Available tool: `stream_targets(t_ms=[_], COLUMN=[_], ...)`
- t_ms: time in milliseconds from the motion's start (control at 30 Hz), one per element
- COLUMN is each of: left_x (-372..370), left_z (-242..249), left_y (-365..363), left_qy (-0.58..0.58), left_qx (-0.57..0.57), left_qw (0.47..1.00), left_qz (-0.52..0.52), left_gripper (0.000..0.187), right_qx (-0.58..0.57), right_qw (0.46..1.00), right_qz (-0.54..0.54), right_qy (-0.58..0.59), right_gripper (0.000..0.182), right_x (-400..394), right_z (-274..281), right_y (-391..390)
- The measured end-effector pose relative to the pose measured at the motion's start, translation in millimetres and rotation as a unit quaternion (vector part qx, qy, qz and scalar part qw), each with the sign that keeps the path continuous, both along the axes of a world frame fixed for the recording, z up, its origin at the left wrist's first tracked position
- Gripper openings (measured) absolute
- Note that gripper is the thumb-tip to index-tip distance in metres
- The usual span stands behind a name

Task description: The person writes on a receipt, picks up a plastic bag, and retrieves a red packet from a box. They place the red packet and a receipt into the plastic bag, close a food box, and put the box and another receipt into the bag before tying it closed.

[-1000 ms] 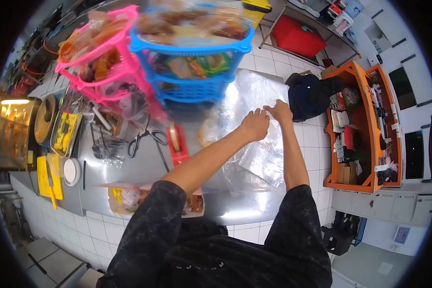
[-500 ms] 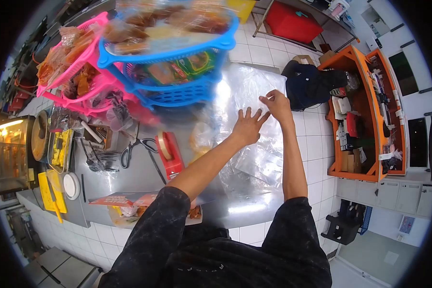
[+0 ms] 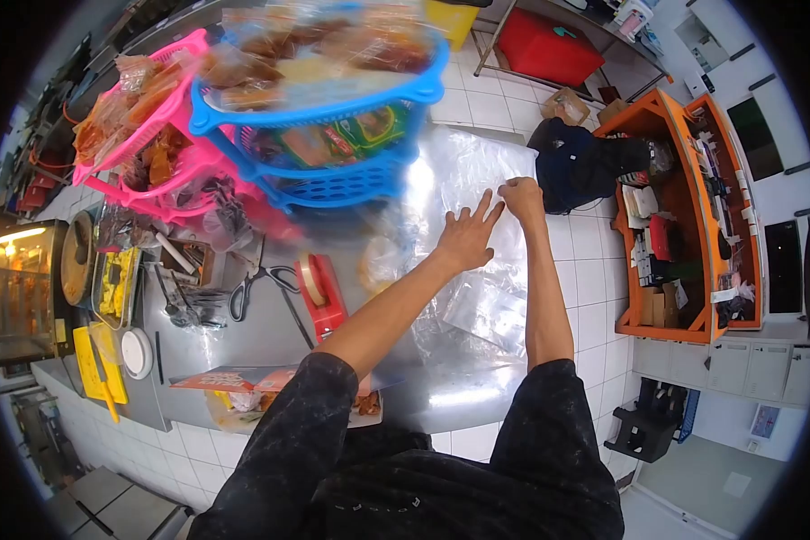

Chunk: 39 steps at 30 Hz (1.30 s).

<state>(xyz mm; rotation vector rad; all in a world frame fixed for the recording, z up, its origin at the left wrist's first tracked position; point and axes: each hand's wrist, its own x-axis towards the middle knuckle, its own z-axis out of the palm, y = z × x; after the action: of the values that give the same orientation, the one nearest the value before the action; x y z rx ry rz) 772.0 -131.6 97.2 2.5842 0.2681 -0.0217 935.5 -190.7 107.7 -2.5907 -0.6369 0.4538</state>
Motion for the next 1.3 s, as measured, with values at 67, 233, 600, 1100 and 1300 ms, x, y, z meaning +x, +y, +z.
stream_targets(t_ms=[67,233,600,1100,1300], left_x=[0.4,-3.4,4.7,9.6,-66.6], left_z=[2.4,-6.0,-18.0,-22.6,103.4], left_y=[-0.5,-10.9,-3.1,-0.5,11.2], left_qy=[0.007,0.004,0.081,0.083,0.016], left_qx=[0.022,0.055,-0.012,-0.021,-0.492], left_qw=[1.0,0.998,0.996,0.996,0.856], left_qz=[-0.018,-0.039,-0.034,-0.028,-0.159], left_gripper=[0.088,0.084,0.074,0.069,0.077], right_qx=[0.03,0.208,0.534,0.739,0.732], right_qw=[0.999,0.977,0.844,0.651,0.654], right_qz=[0.021,0.043,-0.013,-0.087,-0.182], right_qy=[0.031,-0.025,-0.039,-0.149,-0.062], right_gripper=[0.041,0.037,0.018,0.03,0.032], right_x=[4.2,-11.8,-70.4,-175.0,-220.1], right_z=[2.1,-3.4,47.7,236.7,233.3], right_y=[-0.5,-6.7,-20.4,-139.4,-160.6])
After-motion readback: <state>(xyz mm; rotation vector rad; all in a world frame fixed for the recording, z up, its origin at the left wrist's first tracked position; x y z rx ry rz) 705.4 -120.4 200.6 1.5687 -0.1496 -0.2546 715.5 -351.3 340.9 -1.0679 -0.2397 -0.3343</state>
